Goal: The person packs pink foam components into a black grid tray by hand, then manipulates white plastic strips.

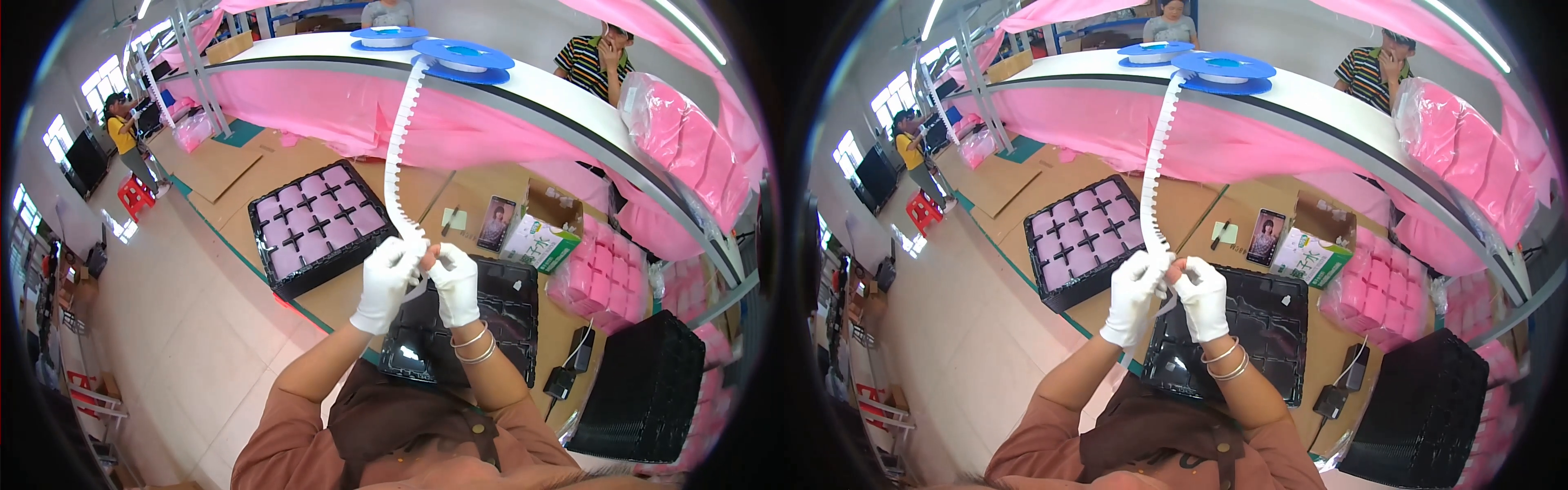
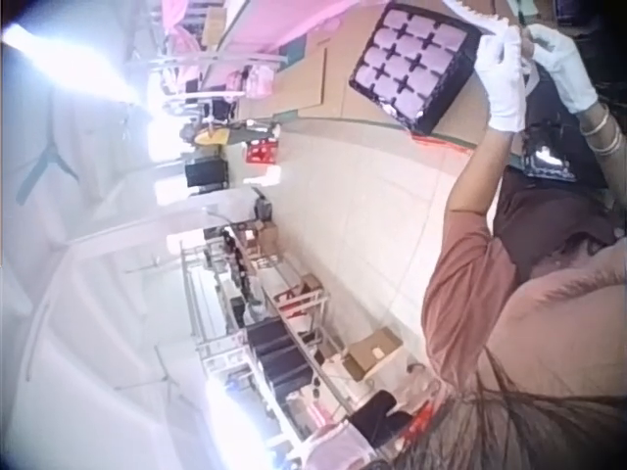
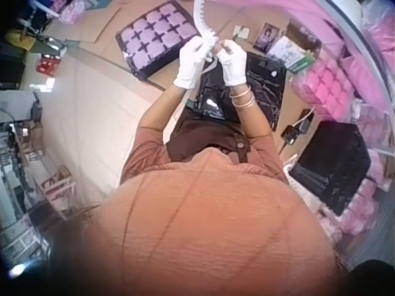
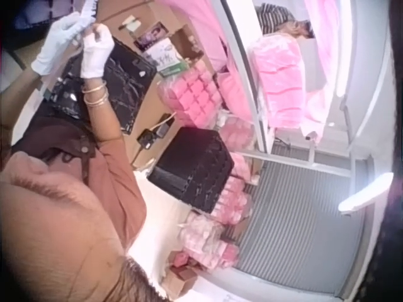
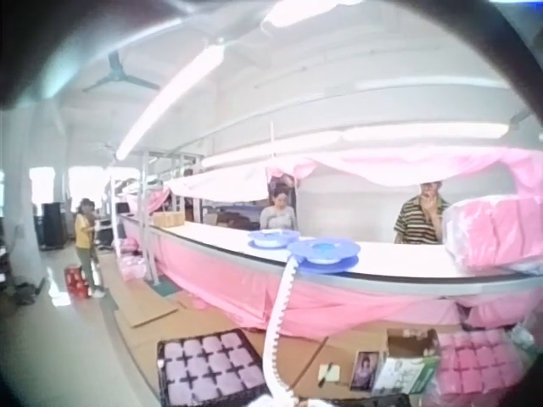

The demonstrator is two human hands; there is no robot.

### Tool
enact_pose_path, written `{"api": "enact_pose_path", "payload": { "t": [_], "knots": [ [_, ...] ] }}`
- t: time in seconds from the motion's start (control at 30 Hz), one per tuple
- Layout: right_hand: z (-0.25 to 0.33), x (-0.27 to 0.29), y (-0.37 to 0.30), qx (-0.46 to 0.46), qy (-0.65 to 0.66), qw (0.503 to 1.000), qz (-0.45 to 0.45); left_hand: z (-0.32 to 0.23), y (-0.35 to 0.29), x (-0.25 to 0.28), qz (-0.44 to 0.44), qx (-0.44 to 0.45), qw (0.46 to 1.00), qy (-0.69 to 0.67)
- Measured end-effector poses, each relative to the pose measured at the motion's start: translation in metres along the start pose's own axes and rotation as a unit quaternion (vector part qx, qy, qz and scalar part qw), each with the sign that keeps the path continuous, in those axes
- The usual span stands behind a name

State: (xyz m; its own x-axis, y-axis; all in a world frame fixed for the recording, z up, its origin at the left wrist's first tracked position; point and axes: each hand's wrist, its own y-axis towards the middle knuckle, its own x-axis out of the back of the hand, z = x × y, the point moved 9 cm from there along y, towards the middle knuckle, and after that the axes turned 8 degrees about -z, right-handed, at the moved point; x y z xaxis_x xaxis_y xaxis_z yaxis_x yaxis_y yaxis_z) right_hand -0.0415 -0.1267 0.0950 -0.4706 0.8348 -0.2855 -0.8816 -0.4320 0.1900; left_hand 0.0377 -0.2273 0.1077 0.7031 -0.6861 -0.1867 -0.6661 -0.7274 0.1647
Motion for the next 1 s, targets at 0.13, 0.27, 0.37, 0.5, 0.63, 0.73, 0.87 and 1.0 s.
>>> {"api": "enact_pose_path", "payload": {
  "t": [0.13, 0.27, 0.37, 0.5, 0.63, 0.73, 0.87, 1.0],
  "knots": [
    [-0.017, 0.014, -0.009, -0.058, 0.013, 0.998, 0.029, 0.015, -0.005, -0.006, 0.035, 0.064, 0.996, -0.049],
    [-0.014, 0.029, -0.018, -0.038, -0.026, 0.999, 0.01, 0.032, -0.008, -0.014, 0.075, 0.157, 0.983, -0.055],
    [-0.008, 0.038, -0.022, -0.017, -0.027, 0.999, -0.031, 0.023, -0.012, -0.023, 0.077, 0.112, 0.99, -0.037],
    [0.027, 0.042, -0.029, 0.167, -0.185, 0.965, -0.085, 0.031, -0.01, -0.022, 0.076, 0.122, 0.988, -0.052],
    [0.074, 0.02, -0.056, 0.406, -0.284, 0.864, -0.089, 0.04, 0.009, -0.002, -0.009, 0.107, 0.991, -0.082],
    [0.078, 0.056, -0.045, 0.294, -0.262, 0.914, -0.098, 0.045, 0.018, 0.019, -0.046, 0.11, 0.991, -0.064],
    [0.068, 0.16, -0.041, 0.197, -0.295, 0.92, -0.169, 0.054, 0.016, 0.02, -0.02, 0.135, 0.987, -0.08],
    [0.02, 0.253, -0.066, 0.023, -0.277, 0.94, -0.198, 0.048, 0.015, 0.007, -0.006, 0.127, 0.99, -0.056]
  ]
}}
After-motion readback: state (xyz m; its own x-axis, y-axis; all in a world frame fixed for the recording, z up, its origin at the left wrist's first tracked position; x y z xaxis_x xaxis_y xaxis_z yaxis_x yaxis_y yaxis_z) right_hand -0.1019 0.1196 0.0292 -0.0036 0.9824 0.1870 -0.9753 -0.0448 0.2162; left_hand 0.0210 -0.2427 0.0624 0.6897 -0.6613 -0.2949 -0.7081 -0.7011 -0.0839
